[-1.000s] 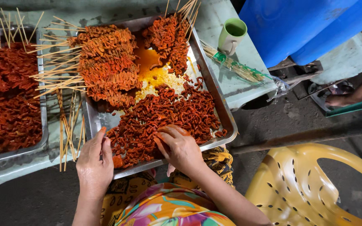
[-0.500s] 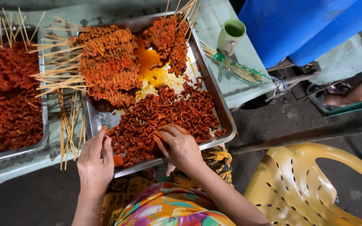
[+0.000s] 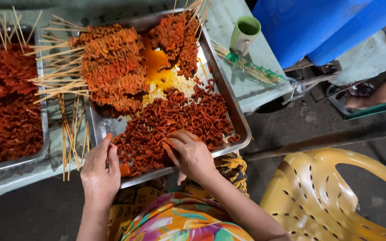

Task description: The person skewers pieces of marinated food onto wooden sticks by hand and places the skewers onto a metal tray.

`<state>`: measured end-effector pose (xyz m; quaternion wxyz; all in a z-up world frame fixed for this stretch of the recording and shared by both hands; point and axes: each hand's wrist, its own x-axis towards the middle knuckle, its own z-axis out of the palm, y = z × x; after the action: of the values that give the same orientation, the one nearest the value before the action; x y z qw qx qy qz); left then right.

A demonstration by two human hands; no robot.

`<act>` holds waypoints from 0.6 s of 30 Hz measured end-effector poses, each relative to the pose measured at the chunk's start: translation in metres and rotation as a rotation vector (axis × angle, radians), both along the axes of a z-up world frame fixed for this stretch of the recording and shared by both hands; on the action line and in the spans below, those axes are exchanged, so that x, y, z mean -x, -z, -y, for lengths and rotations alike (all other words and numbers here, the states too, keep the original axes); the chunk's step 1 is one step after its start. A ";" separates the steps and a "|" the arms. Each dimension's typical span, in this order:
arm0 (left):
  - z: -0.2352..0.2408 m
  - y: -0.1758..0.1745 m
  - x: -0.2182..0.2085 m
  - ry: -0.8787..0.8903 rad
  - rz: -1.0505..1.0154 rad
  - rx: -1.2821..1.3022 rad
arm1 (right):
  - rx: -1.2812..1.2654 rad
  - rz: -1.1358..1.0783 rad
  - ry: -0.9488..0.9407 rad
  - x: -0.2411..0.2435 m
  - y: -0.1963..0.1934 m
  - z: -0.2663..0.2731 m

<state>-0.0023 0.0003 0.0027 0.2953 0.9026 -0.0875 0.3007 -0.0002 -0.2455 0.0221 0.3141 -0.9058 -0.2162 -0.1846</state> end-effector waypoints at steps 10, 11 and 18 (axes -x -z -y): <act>0.000 0.001 0.004 -0.025 0.002 0.007 | -0.016 0.022 -0.006 -0.001 -0.004 0.000; 0.001 0.001 0.005 -0.029 -0.003 0.008 | -0.015 0.026 -0.003 0.001 -0.004 0.000; 0.002 -0.002 0.002 -0.011 0.015 0.015 | -0.018 0.030 -0.017 0.000 -0.004 0.000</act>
<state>-0.0045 -0.0022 0.0052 0.2997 0.8985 -0.0825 0.3099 0.0002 -0.2454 0.0260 0.3205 -0.8983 -0.2267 -0.1972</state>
